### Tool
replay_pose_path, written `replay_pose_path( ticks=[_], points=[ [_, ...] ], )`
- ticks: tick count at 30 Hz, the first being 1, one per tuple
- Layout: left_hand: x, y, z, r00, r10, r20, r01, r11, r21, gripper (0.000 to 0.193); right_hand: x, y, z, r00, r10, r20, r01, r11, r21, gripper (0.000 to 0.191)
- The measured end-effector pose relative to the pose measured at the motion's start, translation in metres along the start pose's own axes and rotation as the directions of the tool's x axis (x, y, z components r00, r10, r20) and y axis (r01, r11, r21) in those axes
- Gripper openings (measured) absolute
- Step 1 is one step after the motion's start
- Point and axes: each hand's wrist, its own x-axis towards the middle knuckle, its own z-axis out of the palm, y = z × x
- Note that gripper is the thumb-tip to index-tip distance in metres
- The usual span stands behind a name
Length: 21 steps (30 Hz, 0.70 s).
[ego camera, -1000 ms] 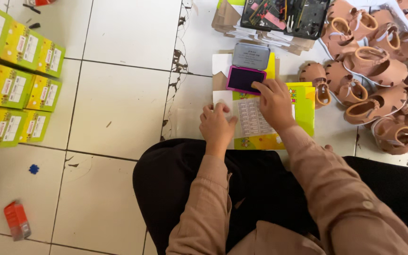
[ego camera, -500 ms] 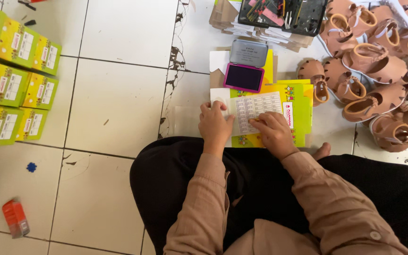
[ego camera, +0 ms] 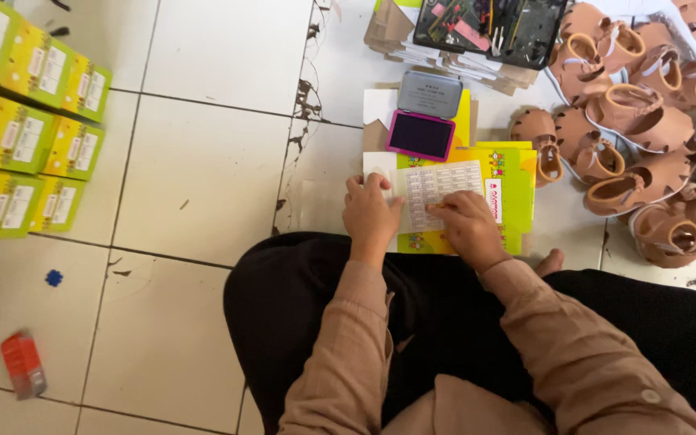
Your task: The person sits on the floor and uses a handheld tool to cut a strip of labels from a roll. They then open a small ink pad and repeatedly stamp individual labels on a sheet placed on a shoebox. The person handles the label roll, cutting tool, ink pad, and label sheet.
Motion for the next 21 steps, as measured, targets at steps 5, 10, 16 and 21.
replay_pose_path(
  ticks=[5,10,16,21],
  points=[
    [-0.001,-0.001,-0.001,1.000,0.004,-0.003,-0.004,1.000,-0.017,0.039,0.042,0.020,0.003,0.988,0.115,-0.108,-0.121,0.992,-0.048,0.040],
    [0.002,-0.003,-0.001,1.000,0.008,-0.009,-0.009,0.999,-0.039,0.040,0.081,0.031,0.015,0.995,0.061,-0.085,-0.069,0.993,-0.094,0.032],
    [0.004,-0.004,0.002,1.000,-0.003,-0.014,0.002,0.999,-0.044,0.041,0.080,0.027,0.019,0.996,0.030,-0.089,-0.040,0.993,-0.111,0.035],
    [0.007,-0.006,0.005,0.995,0.043,-0.093,-0.047,0.998,-0.036,0.041,0.056,0.013,0.009,0.995,0.016,-0.103,-0.021,0.998,-0.054,0.034]
  ],
)
